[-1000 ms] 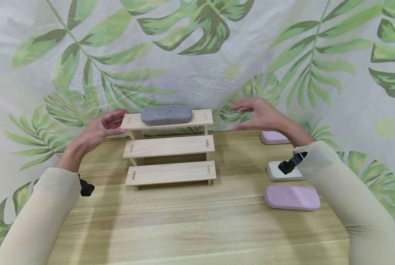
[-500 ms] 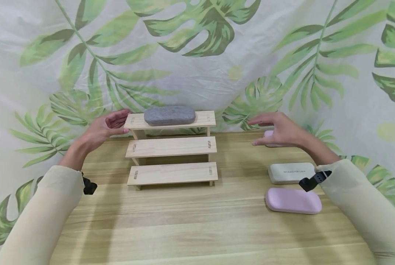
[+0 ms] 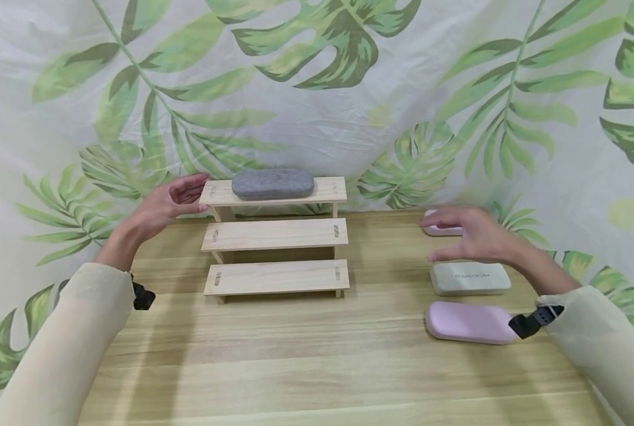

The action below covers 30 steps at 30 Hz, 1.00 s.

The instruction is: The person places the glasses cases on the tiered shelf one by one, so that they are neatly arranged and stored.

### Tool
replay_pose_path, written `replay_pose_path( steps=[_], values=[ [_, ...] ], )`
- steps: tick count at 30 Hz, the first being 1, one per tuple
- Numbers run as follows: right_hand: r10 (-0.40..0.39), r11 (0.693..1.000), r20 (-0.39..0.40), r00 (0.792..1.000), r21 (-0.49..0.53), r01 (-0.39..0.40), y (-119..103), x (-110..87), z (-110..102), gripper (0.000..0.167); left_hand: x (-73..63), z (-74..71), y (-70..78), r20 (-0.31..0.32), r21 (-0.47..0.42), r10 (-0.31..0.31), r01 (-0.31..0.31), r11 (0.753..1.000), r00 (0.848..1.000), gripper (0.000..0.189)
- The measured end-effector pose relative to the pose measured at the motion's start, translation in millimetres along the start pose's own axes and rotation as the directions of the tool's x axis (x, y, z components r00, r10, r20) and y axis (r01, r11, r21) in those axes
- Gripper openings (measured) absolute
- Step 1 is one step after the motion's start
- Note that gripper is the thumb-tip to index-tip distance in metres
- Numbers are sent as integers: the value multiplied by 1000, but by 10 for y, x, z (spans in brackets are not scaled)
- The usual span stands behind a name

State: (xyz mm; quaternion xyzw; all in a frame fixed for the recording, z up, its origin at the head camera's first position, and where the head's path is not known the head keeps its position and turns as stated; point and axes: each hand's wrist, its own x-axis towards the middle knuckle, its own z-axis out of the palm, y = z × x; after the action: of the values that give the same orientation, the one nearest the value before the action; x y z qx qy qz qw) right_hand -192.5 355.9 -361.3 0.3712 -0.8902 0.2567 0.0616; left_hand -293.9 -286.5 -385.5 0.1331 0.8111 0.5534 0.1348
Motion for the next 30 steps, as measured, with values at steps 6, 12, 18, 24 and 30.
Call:
replay_pose_path(
  steps=[6, 12, 18, 24, 30],
  values=[
    [38, 999, 34, 999, -40, -37, 26, -252, 43, 65, 15, 9, -3, -5, -16, 13, -13, 1000, 1000, 79],
    [69, 997, 72, 995, -27, -67, 58, -481, 63, 66, 8, 16, -8, -6, -13, 13, -13, 1000, 1000, 78],
    [124, 992, 77, 989, -42, -121, 85, -702, 77, 66, 15, 19, -18, -7, -10, 16, -16, 1000, 1000, 79],
    [130, 991, 92, 987, -44, -126, 137, -938, 134, 69, 0, 15, -9, 1, -12, 10, -10, 1000, 1000, 79],
    [114, 993, 81, 990, 9, -116, 197, -1153, 227, 70, 8, 8, -4, -7, -26, 10, -10, 1000, 1000, 78]
  ],
)
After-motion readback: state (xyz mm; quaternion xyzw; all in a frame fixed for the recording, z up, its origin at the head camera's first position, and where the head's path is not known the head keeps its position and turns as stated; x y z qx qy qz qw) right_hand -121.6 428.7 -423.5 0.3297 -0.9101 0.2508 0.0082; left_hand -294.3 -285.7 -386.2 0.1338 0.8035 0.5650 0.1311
